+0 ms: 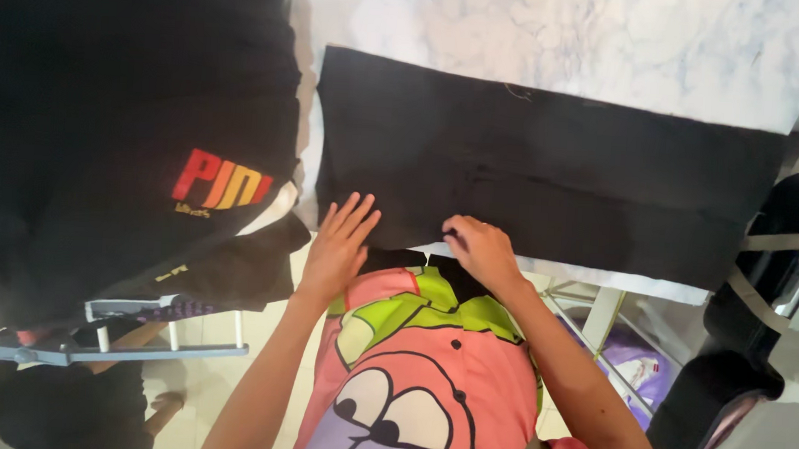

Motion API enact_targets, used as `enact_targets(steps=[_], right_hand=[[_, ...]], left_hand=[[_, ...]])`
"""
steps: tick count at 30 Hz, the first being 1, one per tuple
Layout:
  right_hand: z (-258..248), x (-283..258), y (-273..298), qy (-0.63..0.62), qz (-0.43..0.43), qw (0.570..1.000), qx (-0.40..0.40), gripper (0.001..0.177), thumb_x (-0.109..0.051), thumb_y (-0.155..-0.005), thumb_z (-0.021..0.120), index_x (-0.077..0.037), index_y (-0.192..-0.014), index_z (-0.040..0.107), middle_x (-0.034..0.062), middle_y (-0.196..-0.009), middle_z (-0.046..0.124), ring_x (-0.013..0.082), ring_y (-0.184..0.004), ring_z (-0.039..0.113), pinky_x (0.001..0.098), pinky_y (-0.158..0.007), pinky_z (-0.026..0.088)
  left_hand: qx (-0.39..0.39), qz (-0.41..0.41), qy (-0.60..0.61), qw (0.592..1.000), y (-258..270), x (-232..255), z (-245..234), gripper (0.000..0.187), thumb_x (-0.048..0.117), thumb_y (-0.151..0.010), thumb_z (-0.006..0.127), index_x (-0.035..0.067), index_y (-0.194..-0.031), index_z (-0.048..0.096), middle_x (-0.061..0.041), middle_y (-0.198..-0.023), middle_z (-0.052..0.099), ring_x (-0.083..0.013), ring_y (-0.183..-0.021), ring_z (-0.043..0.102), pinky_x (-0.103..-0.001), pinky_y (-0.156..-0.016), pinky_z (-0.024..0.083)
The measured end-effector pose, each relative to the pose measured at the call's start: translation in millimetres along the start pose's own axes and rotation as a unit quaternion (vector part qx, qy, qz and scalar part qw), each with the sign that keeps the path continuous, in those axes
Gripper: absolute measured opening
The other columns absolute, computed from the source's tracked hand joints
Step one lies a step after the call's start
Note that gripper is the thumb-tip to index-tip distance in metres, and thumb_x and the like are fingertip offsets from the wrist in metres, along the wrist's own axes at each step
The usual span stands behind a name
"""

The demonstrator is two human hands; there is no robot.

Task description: The person folds a black shirt on a marble-patterned surface by spreading it flat, smoothing it by hand, and folding the sides and bottom inward to form a square stack.

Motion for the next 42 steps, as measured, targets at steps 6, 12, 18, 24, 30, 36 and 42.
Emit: enact_targets(steps=[6,12,18,24,30,36,42], right_hand=[[-12.7,4.7,-8.8,-0.271,0.161,0.949,0.014,0.013,-0.012,-0.098,0.064,-0.001,-0.104,0.062,0.0089,-0.062,0.071,0.0168,-0.054,0.072,0.0280,-0.051,0.054],[-48.1,-4.1,-53.0,-0.287,0.126,0.943,0.114,0.009,-0.008,-0.097,0.068,0.001,-0.097,0.065,0.0056,-0.065,0.069,0.0086,-0.055,0.068,0.0251,-0.048,0.055],[-81.9,16.1,-93.4,-0.181,0.120,0.949,0.228,0.014,-0.011,-0.096,0.079,-0.001,-0.091,0.071,0.0028,-0.073,0.067,0.0053,-0.066,0.057,0.0226,-0.059,0.046],[-74.7,45.3,-121.6,-0.406,0.121,0.876,0.230,0.020,-0.015,-0.099,0.076,-0.004,-0.112,0.067,-0.0030,-0.097,0.073,0.0032,-0.088,0.068,0.0220,-0.069,0.054],[-36.4,70.6,-115.0,-0.291,0.144,0.914,0.245,0.045,-0.004,-0.091,0.080,-0.005,-0.126,0.052,0.0032,-0.082,0.070,0.0052,-0.072,0.061,0.0203,-0.066,0.049],[-45.0,64.6,-92.7,-0.290,0.114,0.886,0.343,0.025,-0.002,-0.102,0.074,-0.004,-0.117,0.053,0.0015,-0.079,0.062,0.0051,-0.069,0.050,0.0231,-0.061,0.040],[-51.4,26.7,-92.6,-0.191,0.119,0.931,0.287,0.032,-0.001,-0.093,0.076,-0.003,-0.115,0.052,-0.0011,-0.072,0.063,0.0018,-0.063,0.057,0.0206,-0.060,0.047]], left_hand=[[0.041,0.014,0.074,0.996,-3.2,-1.4,-13.3,0.066,0.019,-0.079,0.080,0.006,-0.139,0.055,-0.010,-0.152,0.048,-0.0310,-0.145,0.037,-0.054,-0.120,0.025],[0.091,0.006,0.031,0.995,-24.0,-11.0,-21.6,0.061,0.010,-0.082,0.078,0.004,-0.139,0.057,-0.011,-0.131,0.061,-0.0314,-0.127,0.054,-0.048,-0.113,0.038],[0.132,-0.031,0.083,0.987,-65.6,-28.9,-59.2,0.054,-0.003,-0.076,0.075,0.005,-0.128,0.063,-0.012,-0.113,0.068,-0.0331,-0.109,0.062,-0.047,-0.103,0.046],[0.222,-0.094,0.223,0.944,-109.5,-64.6,-80.1,0.028,0.000,-0.086,0.069,0.007,-0.114,0.069,-0.020,-0.099,0.072,-0.0422,-0.093,0.068,-0.047,-0.081,0.054],[0.204,-0.175,0.165,0.949,-126.8,-89.5,-53.7,0.015,0.019,-0.100,0.063,0.005,-0.098,0.068,-0.023,-0.078,0.067,-0.0480,-0.077,0.063,-0.054,-0.066,0.048],[0.223,-0.205,0.155,0.940,-130.6,-95.1,-48.3,0.028,0.028,-0.106,0.058,0.005,-0.091,0.062,-0.021,-0.072,0.064,-0.0480,-0.069,0.061,-0.055,-0.059,0.044],[0.135,-0.264,0.046,0.954,-121.4,-65.9,-65.2,0.027,0.036,-0.106,0.054,0.010,-0.105,0.061,-0.021,-0.071,0.068,-0.0467,-0.071,0.066,-0.057,-0.060,0.050]])
Point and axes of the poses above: each hand's wrist, its own y-axis away from the middle knuckle, its own z-axis out of the palm, x = y × z, the point moved 8 cm from there along -y, towards the middle knuckle
